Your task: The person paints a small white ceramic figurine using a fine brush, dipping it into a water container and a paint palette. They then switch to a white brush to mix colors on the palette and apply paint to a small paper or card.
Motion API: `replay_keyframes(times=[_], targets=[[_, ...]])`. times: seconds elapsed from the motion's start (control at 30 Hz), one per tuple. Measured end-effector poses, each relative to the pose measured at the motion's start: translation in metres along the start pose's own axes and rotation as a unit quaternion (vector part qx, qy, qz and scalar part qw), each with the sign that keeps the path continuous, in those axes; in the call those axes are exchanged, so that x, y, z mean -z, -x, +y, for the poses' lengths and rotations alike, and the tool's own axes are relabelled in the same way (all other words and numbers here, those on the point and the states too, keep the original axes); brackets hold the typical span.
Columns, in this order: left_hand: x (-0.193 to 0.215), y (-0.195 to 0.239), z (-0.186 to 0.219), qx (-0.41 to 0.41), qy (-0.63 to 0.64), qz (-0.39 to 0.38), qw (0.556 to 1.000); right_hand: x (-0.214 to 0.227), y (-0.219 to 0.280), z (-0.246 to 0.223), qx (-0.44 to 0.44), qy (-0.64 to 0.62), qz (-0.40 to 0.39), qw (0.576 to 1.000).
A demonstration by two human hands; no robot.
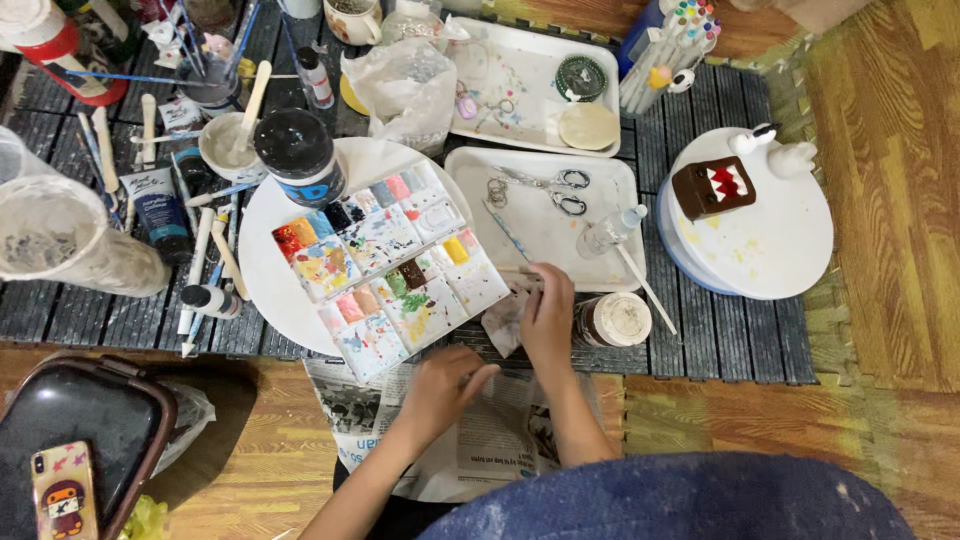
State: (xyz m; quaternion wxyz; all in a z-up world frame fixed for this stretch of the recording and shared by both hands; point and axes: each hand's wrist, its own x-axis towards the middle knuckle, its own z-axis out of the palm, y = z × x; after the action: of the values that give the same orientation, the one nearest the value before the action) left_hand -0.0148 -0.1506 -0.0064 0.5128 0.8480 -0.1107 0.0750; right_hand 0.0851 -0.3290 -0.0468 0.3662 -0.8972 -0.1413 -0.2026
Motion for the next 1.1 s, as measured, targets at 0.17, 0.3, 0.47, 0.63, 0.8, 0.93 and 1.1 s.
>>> replay_keyframes(times=[0.17, 0.3, 0.47, 0.63, 0.8, 0.93, 1.1], targets=[[0.013, 0.006, 0.008, 0.07, 0.095, -0.019, 0.993, -0.003, -0.032, -0.009, -0.018, 0.133, -0.077, 0.988], [0.02, 0.01, 0.01, 0.024, 0.052, -0.011, 0.998, -0.006, -0.036, -0.004, -0.002, 0.167, -0.089, 0.982], [0.021, 0.011, 0.012, 0.029, 0.041, -0.02, 0.999, -0.015, -0.046, 0.003, -0.02, 0.14, -0.084, 0.986], [0.02, 0.01, 0.015, 0.021, 0.042, -0.018, 0.999, -0.033, -0.061, 0.003, -0.091, 0.12, -0.08, 0.985], [0.021, 0.008, 0.013, 0.04, 0.057, -0.029, 0.997, -0.042, -0.063, 0.007, -0.064, 0.156, -0.056, 0.984], [0.024, 0.011, 0.013, 0.039, 0.05, -0.031, 0.998, -0.036, -0.06, 0.009, -0.041, 0.058, -0.008, 0.997], [0.024, 0.022, 0.009, 0.063, 0.033, -0.02, 0.997, -0.033, -0.057, 0.006, -0.021, -0.043, -0.006, 0.999]])
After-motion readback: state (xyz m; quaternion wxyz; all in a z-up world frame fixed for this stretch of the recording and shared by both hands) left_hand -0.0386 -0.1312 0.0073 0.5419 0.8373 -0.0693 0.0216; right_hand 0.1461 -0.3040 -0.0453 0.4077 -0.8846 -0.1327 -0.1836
